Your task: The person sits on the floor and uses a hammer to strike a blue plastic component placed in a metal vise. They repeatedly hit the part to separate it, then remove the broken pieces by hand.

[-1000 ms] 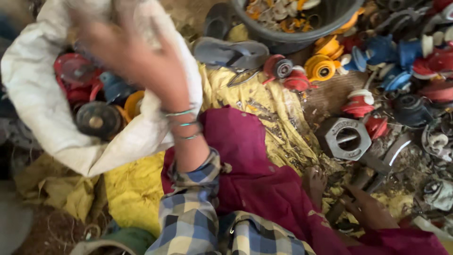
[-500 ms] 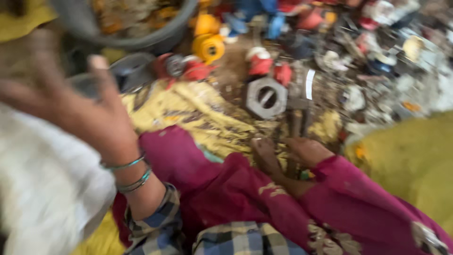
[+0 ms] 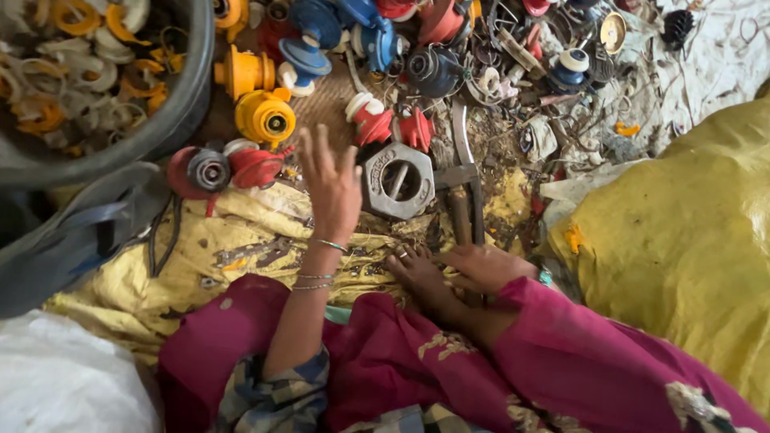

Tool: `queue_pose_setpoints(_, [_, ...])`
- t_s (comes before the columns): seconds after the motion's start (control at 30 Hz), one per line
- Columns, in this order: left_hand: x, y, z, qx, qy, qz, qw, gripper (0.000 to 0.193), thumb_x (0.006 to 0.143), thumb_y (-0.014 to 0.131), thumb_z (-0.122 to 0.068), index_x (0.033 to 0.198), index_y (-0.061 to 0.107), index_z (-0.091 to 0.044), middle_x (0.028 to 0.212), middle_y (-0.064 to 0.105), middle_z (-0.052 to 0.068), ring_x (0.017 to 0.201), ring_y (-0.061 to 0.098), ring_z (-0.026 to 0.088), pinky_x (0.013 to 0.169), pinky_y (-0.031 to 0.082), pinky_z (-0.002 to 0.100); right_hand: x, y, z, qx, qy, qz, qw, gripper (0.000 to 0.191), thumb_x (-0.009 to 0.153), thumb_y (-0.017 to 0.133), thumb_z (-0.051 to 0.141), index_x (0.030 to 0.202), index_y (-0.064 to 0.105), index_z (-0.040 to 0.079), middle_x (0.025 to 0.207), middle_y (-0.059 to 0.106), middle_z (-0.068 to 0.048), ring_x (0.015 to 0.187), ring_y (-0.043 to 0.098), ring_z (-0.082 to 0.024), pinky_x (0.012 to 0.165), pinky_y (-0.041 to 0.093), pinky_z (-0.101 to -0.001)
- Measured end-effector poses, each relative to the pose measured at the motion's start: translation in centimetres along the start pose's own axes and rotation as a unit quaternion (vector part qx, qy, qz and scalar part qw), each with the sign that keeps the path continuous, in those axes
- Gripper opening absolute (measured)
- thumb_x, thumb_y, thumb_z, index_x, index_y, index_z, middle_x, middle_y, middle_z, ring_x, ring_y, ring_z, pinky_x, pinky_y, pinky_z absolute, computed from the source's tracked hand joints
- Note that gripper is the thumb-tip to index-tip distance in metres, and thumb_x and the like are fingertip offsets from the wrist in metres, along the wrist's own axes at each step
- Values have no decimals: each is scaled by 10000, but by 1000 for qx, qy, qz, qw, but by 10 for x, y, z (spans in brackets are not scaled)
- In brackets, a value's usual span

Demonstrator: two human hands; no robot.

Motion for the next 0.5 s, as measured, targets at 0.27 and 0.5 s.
queue_pose_setpoints(0.27, [-17, 11, -12, -37, 22, 62, 997, 359, 861, 732, -42, 1219, 705, -35, 1567, 402, 241, 1524, 259, 472, 1278, 256, 546, 76, -64, -10, -65, -43, -345, 935, 727, 905, 719, 201, 1534, 387, 50, 1551, 379, -280, 1363, 457, -432, 1102, 445, -530])
queue_pose_setpoints(0.5, [-23, 12, -4, -59, 14, 72, 996, 294, 886, 714, -62, 1178, 699, -36, 1521, 454, 230, 1484, 333, 460, 1246, 306, 517, 153, -103, -27, -148, 26, -365, 919, 602, 879, 735, 197, 1448, 539, 165, 1604, 330, -165, 1434, 387, -441, 1114, 430, -512])
Point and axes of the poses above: each hand's wrist, its own x-axis towards the middle knuckle, its own y-axis out of the palm, z = x × y, the point moved 1 cm from there along x, towards the middle knuckle
